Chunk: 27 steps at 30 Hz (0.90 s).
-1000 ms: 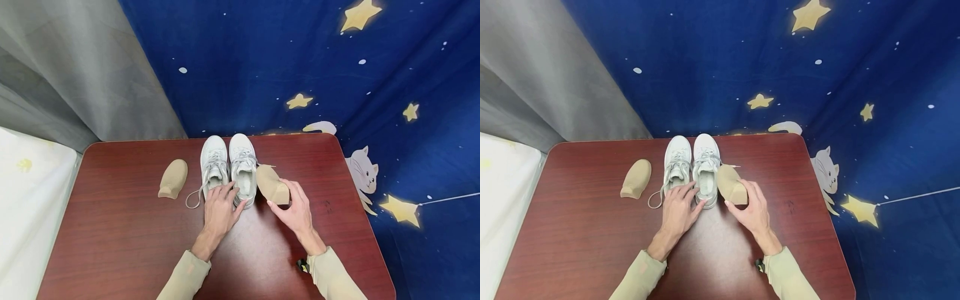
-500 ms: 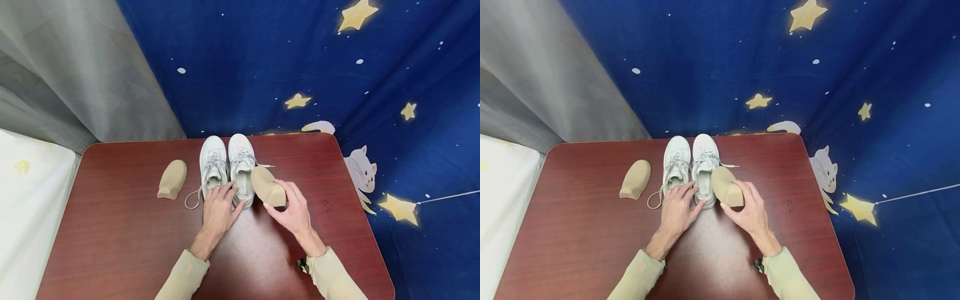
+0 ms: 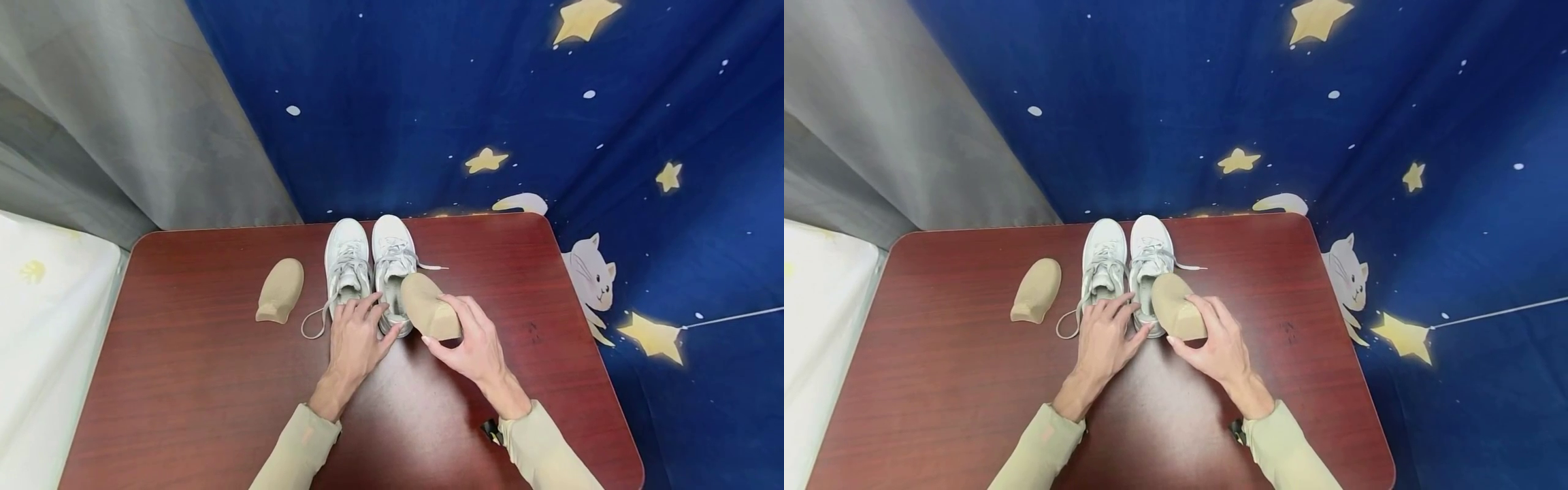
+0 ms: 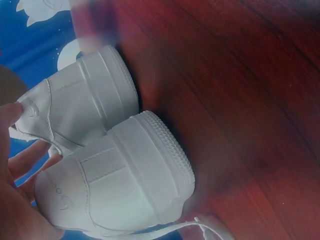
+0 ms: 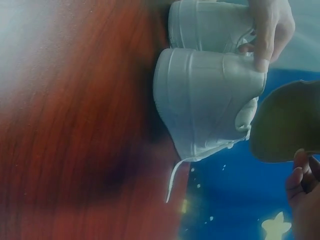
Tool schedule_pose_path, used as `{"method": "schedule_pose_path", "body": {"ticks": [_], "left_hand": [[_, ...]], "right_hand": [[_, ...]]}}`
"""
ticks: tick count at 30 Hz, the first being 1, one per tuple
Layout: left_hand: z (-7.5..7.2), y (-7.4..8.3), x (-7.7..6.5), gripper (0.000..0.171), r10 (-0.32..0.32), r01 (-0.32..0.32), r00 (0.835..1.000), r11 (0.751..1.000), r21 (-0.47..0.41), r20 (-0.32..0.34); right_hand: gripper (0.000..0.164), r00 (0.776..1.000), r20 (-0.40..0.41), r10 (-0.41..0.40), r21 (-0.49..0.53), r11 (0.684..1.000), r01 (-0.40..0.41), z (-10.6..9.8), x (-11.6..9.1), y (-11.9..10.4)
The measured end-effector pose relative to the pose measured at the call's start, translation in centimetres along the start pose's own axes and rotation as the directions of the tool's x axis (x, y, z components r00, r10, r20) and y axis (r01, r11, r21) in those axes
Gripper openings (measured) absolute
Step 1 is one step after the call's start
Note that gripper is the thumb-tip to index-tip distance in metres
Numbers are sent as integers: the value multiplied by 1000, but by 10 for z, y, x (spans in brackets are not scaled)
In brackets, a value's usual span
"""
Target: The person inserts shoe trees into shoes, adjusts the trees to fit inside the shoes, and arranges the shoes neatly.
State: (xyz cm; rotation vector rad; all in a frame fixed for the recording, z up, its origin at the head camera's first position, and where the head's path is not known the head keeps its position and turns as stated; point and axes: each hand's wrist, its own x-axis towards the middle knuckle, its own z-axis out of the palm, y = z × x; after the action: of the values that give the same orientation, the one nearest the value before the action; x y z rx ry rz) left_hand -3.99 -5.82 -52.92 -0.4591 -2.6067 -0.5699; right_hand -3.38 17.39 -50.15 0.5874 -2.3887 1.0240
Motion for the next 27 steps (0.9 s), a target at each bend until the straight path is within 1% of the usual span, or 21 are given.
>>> {"method": "schedule_pose_path", "body": {"ticks": [5,13,19,24,27], "left_hand": [[1,1,1,46,-2,2,1000,1000,5,13],[3,0,2,47,-9,8,999,1000,27,32],[1,-5,1,46,-25,25,1000,999,20,7],[4,-5,1,44,-5,5,1000,1000,12,3],[6,-3,1,42,-3,3,1000,1000,8,3]], "right_hand": [[69,1000,25,-16,-1,1000,16,0,1,-4],[70,999,37,-11,-6,1000,12,3,3,-3],[70,997,67,-33,3,999,33,10,8,-5],[72,996,73,-44,7,999,44,11,8,-5],[73,995,86,-47,4,999,47,10,7,-4]]}}
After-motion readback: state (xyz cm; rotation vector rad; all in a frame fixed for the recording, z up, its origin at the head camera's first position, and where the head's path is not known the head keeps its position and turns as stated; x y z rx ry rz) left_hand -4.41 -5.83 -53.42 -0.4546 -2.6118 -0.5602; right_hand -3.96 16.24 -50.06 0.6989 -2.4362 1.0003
